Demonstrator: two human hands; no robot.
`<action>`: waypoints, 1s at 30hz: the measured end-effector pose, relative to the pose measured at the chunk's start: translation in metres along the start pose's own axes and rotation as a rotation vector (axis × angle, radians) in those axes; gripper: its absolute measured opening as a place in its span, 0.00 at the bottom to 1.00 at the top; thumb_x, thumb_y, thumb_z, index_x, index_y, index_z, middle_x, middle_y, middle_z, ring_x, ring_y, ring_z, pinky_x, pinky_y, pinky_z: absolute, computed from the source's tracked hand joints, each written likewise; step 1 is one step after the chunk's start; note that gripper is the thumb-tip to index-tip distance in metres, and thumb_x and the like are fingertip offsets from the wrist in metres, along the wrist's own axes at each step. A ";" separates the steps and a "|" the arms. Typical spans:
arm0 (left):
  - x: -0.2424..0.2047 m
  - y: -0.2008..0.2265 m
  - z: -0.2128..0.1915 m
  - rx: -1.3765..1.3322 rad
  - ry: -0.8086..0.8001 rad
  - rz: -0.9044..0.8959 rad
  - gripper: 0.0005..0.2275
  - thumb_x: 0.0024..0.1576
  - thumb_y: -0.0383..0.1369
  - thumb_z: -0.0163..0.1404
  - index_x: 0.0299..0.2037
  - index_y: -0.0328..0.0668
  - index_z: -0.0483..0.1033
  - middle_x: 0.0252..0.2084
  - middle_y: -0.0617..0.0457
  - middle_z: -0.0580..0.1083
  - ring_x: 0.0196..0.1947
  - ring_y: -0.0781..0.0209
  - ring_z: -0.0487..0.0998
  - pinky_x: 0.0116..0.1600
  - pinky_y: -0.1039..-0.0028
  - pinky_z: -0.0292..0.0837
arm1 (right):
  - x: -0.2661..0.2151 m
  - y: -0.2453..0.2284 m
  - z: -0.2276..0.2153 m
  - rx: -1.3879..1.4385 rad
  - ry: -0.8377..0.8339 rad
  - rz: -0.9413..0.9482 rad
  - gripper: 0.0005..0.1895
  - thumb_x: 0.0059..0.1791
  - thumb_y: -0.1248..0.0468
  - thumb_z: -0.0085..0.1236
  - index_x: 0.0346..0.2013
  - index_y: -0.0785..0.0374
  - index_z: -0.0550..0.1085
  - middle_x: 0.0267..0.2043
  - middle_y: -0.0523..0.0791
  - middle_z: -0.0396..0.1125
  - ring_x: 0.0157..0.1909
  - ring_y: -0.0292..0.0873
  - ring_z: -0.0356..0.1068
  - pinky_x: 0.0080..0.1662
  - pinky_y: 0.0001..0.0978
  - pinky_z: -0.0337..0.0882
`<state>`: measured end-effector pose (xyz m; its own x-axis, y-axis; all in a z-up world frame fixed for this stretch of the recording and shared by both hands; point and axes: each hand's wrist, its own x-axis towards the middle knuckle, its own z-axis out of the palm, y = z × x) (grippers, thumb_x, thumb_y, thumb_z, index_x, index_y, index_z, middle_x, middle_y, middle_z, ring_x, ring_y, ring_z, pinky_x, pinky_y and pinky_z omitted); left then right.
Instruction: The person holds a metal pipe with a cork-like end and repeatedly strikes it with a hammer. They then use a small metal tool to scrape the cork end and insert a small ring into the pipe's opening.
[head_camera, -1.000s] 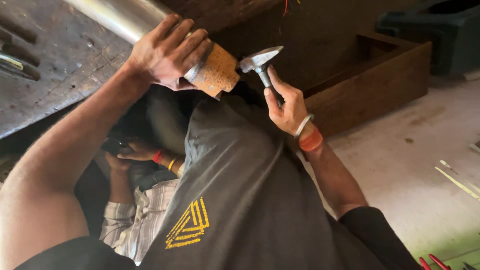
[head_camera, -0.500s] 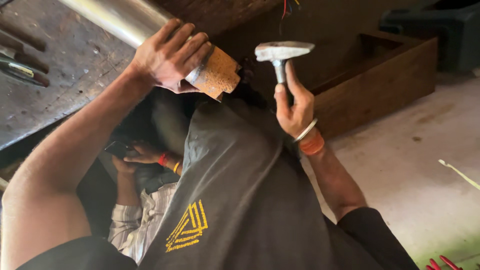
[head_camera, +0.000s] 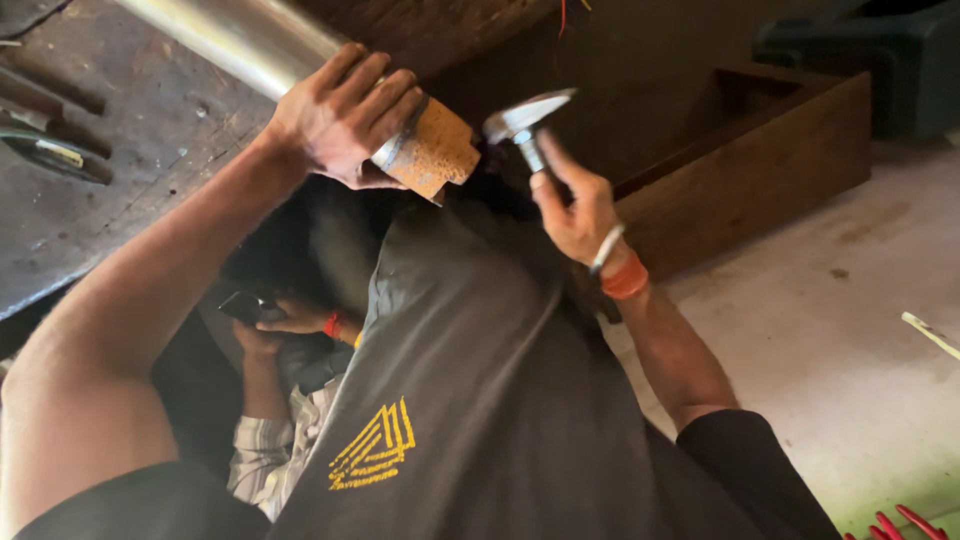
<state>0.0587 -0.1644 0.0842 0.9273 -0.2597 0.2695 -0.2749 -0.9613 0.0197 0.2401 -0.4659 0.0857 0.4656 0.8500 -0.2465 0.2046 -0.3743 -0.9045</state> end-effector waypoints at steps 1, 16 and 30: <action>0.000 0.000 0.000 0.004 0.003 0.000 0.42 0.48 0.70 0.54 0.53 0.32 0.77 0.54 0.41 0.77 0.52 0.43 0.79 0.60 0.52 0.73 | -0.001 -0.001 0.000 -0.004 0.059 -0.011 0.27 0.57 0.67 0.52 0.70 0.73 0.63 0.37 0.53 0.74 0.34 0.40 0.73 0.40 0.31 0.74; 0.009 -0.004 0.000 -0.021 -0.025 -0.007 0.43 0.49 0.70 0.55 0.55 0.32 0.78 0.56 0.42 0.77 0.54 0.43 0.78 0.62 0.53 0.72 | 0.003 0.000 0.002 -0.082 0.045 -0.070 0.26 0.58 0.65 0.53 0.70 0.70 0.65 0.39 0.53 0.72 0.39 0.41 0.72 0.42 0.32 0.74; 0.019 -0.013 -0.005 -0.025 -0.018 -0.014 0.43 0.48 0.70 0.55 0.53 0.32 0.78 0.53 0.41 0.77 0.52 0.44 0.79 0.60 0.54 0.73 | 0.018 -0.002 -0.007 0.126 0.086 0.088 0.27 0.58 0.65 0.53 0.71 0.70 0.63 0.32 0.48 0.69 0.28 0.34 0.64 0.33 0.28 0.68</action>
<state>0.0789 -0.1560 0.0942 0.9354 -0.2481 0.2519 -0.2679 -0.9623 0.0474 0.2539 -0.4520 0.0852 0.5497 0.7793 -0.3008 0.0532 -0.3920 -0.9184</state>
